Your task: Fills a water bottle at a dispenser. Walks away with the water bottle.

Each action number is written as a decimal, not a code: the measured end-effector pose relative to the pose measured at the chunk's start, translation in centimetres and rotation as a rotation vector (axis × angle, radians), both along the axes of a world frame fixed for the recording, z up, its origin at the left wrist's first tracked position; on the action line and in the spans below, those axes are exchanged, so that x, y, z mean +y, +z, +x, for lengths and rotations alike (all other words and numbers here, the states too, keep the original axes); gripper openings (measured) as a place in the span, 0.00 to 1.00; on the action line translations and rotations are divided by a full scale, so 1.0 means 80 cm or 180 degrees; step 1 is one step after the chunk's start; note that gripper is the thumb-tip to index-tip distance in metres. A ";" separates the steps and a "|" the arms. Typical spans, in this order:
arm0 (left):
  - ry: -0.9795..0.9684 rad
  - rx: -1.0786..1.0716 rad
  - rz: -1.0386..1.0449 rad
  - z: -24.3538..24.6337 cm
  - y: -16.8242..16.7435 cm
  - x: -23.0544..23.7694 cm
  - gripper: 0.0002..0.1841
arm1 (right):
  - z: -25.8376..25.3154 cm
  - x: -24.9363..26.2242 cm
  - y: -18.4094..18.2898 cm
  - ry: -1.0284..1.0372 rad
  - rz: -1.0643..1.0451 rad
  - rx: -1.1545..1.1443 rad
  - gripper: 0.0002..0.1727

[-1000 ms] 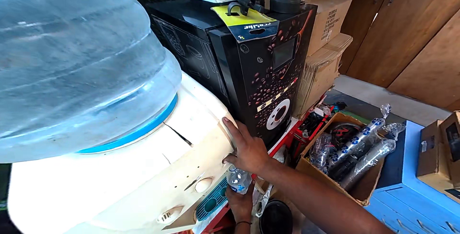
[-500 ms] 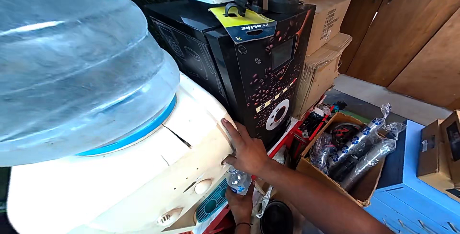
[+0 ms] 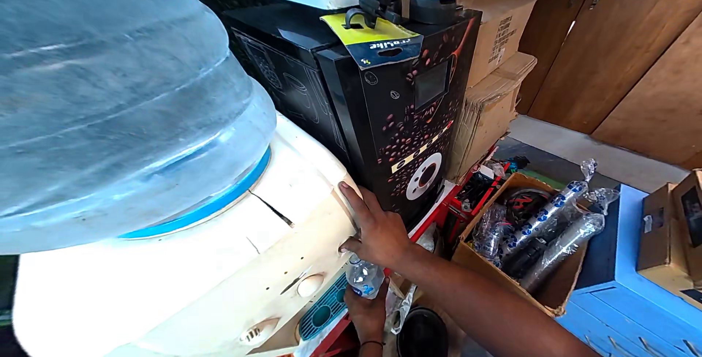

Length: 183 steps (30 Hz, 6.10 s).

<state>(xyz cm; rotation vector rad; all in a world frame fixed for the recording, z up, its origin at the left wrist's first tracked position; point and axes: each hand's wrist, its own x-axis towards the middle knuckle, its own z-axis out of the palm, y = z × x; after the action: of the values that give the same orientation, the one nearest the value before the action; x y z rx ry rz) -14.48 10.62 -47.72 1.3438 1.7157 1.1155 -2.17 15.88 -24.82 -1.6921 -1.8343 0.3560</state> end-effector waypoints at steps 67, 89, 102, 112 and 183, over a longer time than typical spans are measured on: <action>-0.0120 -0.0159 0.0190 0.000 0.006 -0.003 0.60 | -0.001 0.000 0.001 0.0086 -0.0062 0.0169 0.62; -0.0057 -0.0171 0.0213 0.000 -0.005 0.000 0.61 | 0.000 0.001 -0.003 0.0014 -0.0015 0.0037 0.62; -0.0041 -0.0059 0.0070 -0.001 -0.005 -0.002 0.63 | -0.001 -0.001 -0.001 -0.0031 -0.0078 0.0053 0.63; -0.0032 -0.0048 0.0100 0.000 -0.005 -0.001 0.61 | -0.001 -0.001 -0.002 -0.0017 0.0000 0.0033 0.63; -0.0003 -0.0066 0.0058 0.000 -0.001 -0.001 0.61 | -0.002 -0.001 -0.003 -0.0050 -0.0011 0.0038 0.65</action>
<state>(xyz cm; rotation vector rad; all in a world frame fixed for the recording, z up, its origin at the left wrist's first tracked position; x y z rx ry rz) -14.50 10.50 -47.80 1.3395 1.6936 1.1432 -2.32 15.80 -25.02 -1.7023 -1.8118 0.3622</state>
